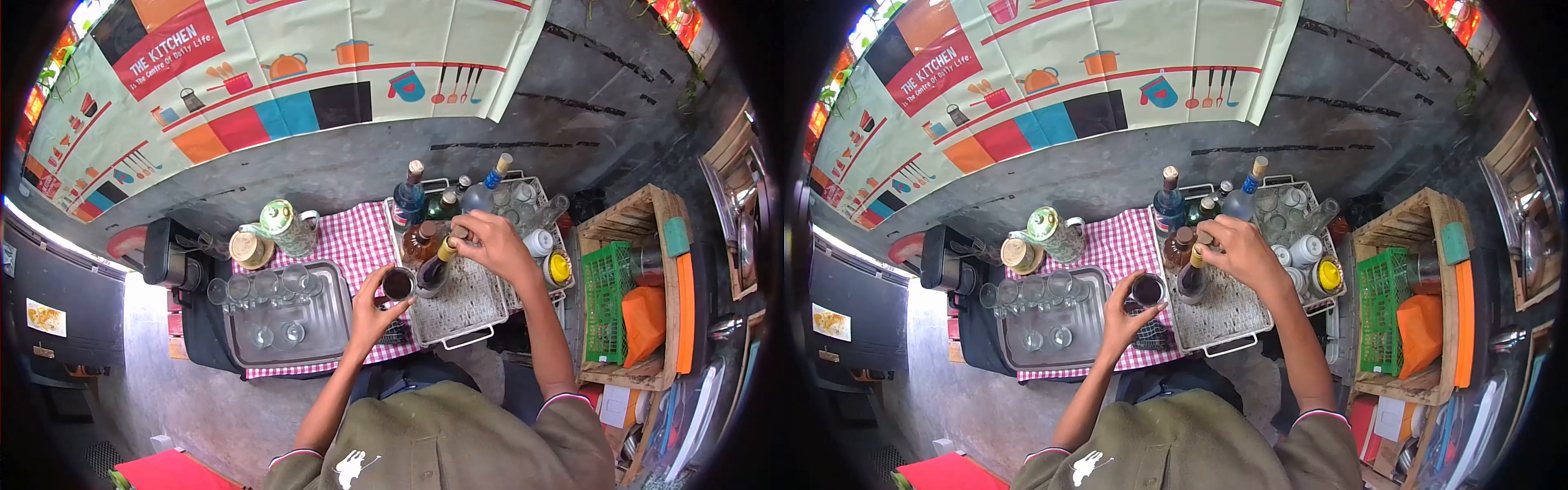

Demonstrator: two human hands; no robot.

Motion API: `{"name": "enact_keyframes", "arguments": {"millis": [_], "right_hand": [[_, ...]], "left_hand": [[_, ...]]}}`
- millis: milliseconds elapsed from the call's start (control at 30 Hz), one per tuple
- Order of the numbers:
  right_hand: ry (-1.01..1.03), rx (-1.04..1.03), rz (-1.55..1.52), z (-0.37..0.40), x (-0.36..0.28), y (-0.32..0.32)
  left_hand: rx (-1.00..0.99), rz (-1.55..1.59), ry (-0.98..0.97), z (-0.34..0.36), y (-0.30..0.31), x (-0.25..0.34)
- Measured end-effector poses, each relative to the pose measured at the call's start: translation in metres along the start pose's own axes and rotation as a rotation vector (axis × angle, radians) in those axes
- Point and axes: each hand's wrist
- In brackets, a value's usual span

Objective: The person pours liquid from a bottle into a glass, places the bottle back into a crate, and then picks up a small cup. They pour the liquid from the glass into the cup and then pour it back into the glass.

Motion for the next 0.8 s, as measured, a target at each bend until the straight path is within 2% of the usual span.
{"name": "enact_keyframes", "arguments": {"millis": [267,800], "right_hand": [[0.102,0.037,0.109,-0.004,-0.001,0.0],[0.063,0.152,0.108,0.002,0.003,-0.017]], "left_hand": [[0.016,-0.056,-0.047,-0.003,-0.002,-0.005],[0.002,0.031,-0.004,0.0,-0.004,-0.001]]}}
Point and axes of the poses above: each hand's wrist, its own z-axis away from the middle knuckle, its own y-axis out of the back of the hand, x = y × z, and after that the axes turned 12 degrees about -x, right-handed
